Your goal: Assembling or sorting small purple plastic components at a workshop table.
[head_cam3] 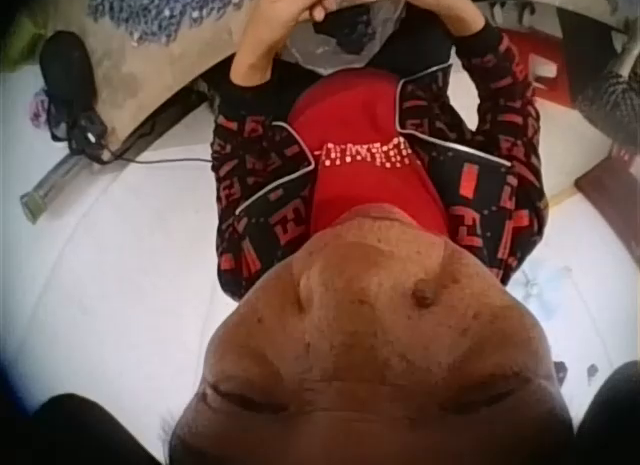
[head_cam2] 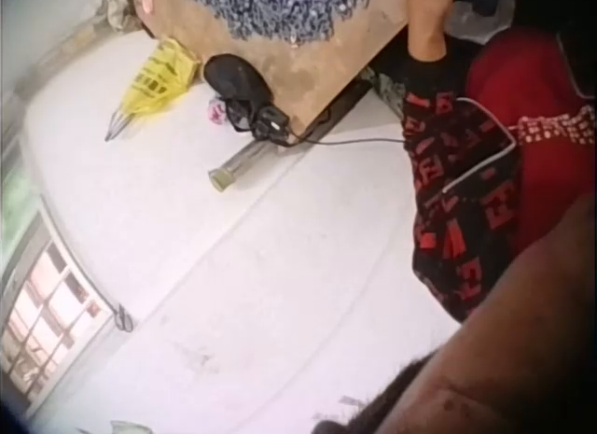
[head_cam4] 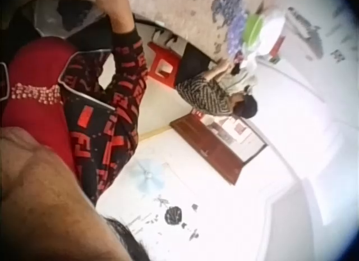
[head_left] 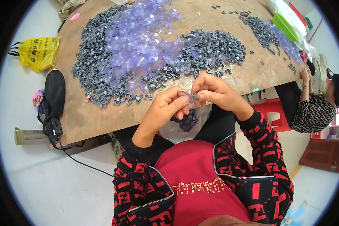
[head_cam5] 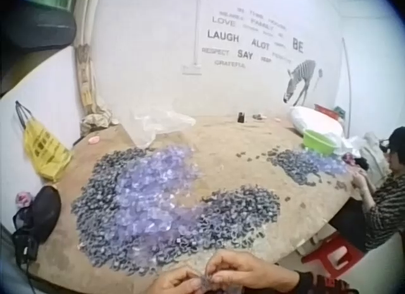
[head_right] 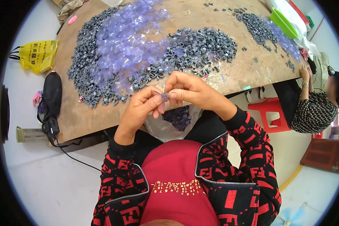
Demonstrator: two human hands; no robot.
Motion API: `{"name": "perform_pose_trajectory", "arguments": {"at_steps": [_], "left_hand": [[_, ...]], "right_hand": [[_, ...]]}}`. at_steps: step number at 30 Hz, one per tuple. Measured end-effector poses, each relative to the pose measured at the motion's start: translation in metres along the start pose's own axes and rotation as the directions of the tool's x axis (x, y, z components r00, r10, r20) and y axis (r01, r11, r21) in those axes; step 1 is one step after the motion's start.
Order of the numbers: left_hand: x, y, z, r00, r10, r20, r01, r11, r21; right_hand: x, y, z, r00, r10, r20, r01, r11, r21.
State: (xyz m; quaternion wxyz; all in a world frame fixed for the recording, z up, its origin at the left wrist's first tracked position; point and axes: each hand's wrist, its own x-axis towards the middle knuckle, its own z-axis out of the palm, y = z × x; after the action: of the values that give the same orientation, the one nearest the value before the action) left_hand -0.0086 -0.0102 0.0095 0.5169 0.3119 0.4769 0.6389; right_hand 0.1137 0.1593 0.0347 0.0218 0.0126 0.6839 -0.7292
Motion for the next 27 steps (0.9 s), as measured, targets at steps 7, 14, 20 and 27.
{"name": "perform_pose_trajectory", "arguments": {"at_steps": [7, 14, 20, 27], "left_hand": [[-0.006, 0.003, 0.012, 0.970, 0.241, -0.041, -0.220, 0.935, 0.276], [-0.013, 0.007, 0.009, 0.912, 0.395, 0.113, -0.397, 0.772, 0.497], [-0.018, 0.003, 0.003, 0.858, -0.094, 0.505, 0.301, 0.888, -0.347], [-0.015, 0.009, 0.014, 0.841, 0.506, 0.189, -0.495, 0.581, 0.646]], "right_hand": [[-0.004, 0.023, 0.022, 0.996, 0.009, -0.093, 0.036, 0.881, 0.471], [-0.015, 0.011, 0.019, 0.994, -0.105, -0.039, 0.109, 0.988, 0.111], [-0.011, -0.041, 0.013, 0.893, -0.233, 0.384, 0.423, 0.725, -0.543], [-0.015, 0.034, 0.030, 0.988, -0.095, -0.124, 0.137, 0.910, 0.391]]}}
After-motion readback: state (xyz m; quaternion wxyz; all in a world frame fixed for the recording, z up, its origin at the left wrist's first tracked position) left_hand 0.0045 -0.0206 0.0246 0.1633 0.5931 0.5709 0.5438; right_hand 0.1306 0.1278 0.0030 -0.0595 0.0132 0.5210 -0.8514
